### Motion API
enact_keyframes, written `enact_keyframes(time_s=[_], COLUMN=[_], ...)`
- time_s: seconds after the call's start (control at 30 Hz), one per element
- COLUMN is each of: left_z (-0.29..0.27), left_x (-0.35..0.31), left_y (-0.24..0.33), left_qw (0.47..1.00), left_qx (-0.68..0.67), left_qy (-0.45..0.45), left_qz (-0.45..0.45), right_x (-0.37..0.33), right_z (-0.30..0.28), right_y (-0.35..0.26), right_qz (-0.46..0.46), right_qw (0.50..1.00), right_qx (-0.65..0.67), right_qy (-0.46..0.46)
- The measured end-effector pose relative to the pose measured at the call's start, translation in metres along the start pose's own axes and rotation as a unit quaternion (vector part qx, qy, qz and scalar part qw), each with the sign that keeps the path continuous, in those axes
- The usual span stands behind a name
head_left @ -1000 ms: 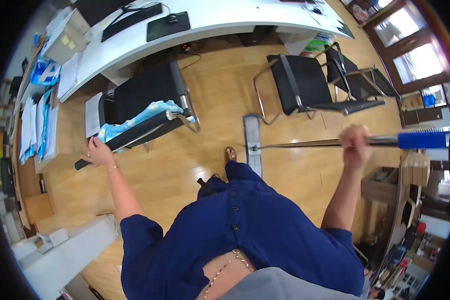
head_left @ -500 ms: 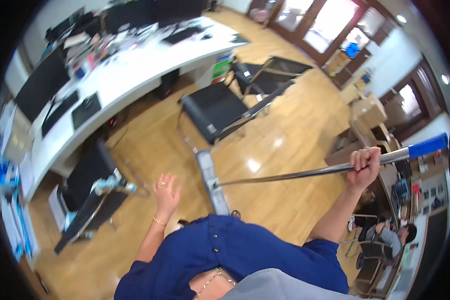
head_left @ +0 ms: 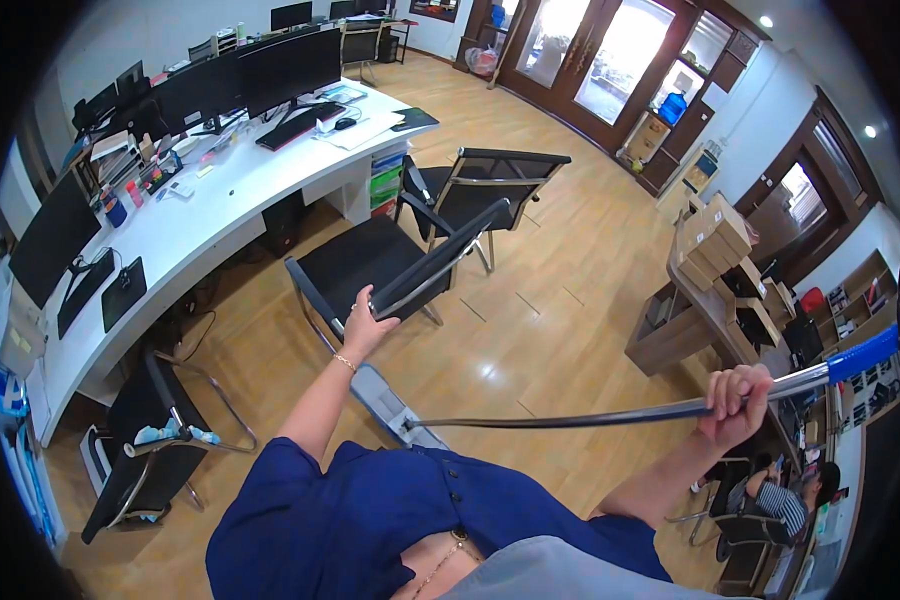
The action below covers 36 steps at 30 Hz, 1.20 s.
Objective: Mop the wooden floor in an office environment.
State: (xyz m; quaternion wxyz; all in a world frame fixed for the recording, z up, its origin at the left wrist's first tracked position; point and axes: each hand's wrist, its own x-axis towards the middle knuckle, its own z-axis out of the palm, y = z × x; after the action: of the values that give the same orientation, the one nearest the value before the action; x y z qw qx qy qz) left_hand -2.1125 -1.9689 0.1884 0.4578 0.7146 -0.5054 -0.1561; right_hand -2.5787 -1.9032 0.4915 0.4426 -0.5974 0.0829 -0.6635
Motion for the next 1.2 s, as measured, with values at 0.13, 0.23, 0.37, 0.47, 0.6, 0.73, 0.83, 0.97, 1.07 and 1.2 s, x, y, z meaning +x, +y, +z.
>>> enact_keyframes(time_s=[0.13,0.23,0.37,0.47,0.6,0.73,0.83,0.97,1.07,1.2], left_z=[0.018,0.011,0.019,-0.014,-0.046,-0.095,-0.127,-0.173,-0.208,-0.25], left_x=[0.023,0.03,0.051,0.061,0.077,0.074,0.069,0.05,0.029,-0.028], left_y=[-0.029,-0.033,-0.066,-0.083,-0.125,-0.152,-0.179,-0.199,-0.206,-0.225], left_qw=[0.995,0.993,0.985,0.995,0.996,0.997,0.996,0.993,0.985,0.972], left_qx=[-0.099,-0.078,-0.122,-0.062,-0.044,-0.055,-0.034,-0.037,-0.075,-0.097], left_qy=[0.005,-0.023,0.01,-0.003,0.018,0.035,0.075,0.111,0.151,0.21], left_qz=[0.022,0.087,0.123,0.079,0.07,0.049,0.015,-0.023,-0.03,-0.037], right_x=[0.039,0.063,0.087,0.105,0.104,0.11,0.112,0.054,0.037,0.011], right_z=[-0.003,0.02,0.051,0.077,0.077,0.129,0.153,0.183,0.211,0.284], right_y=[0.011,0.044,0.127,0.238,0.388,0.474,0.529,0.582,0.583,0.564], right_qz=[0.011,0.024,0.089,0.274,0.429,0.441,0.474,0.172,0.156,0.293], right_qw=[0.999,0.998,0.985,0.913,0.83,0.842,0.788,0.786,0.788,0.831], right_qx=[-0.02,-0.064,-0.144,-0.303,-0.328,-0.279,-0.316,-0.509,-0.471,-0.294], right_qy=[-0.034,-0.005,-0.01,0.006,-0.142,-0.14,-0.233,-0.305,-0.364,-0.37])
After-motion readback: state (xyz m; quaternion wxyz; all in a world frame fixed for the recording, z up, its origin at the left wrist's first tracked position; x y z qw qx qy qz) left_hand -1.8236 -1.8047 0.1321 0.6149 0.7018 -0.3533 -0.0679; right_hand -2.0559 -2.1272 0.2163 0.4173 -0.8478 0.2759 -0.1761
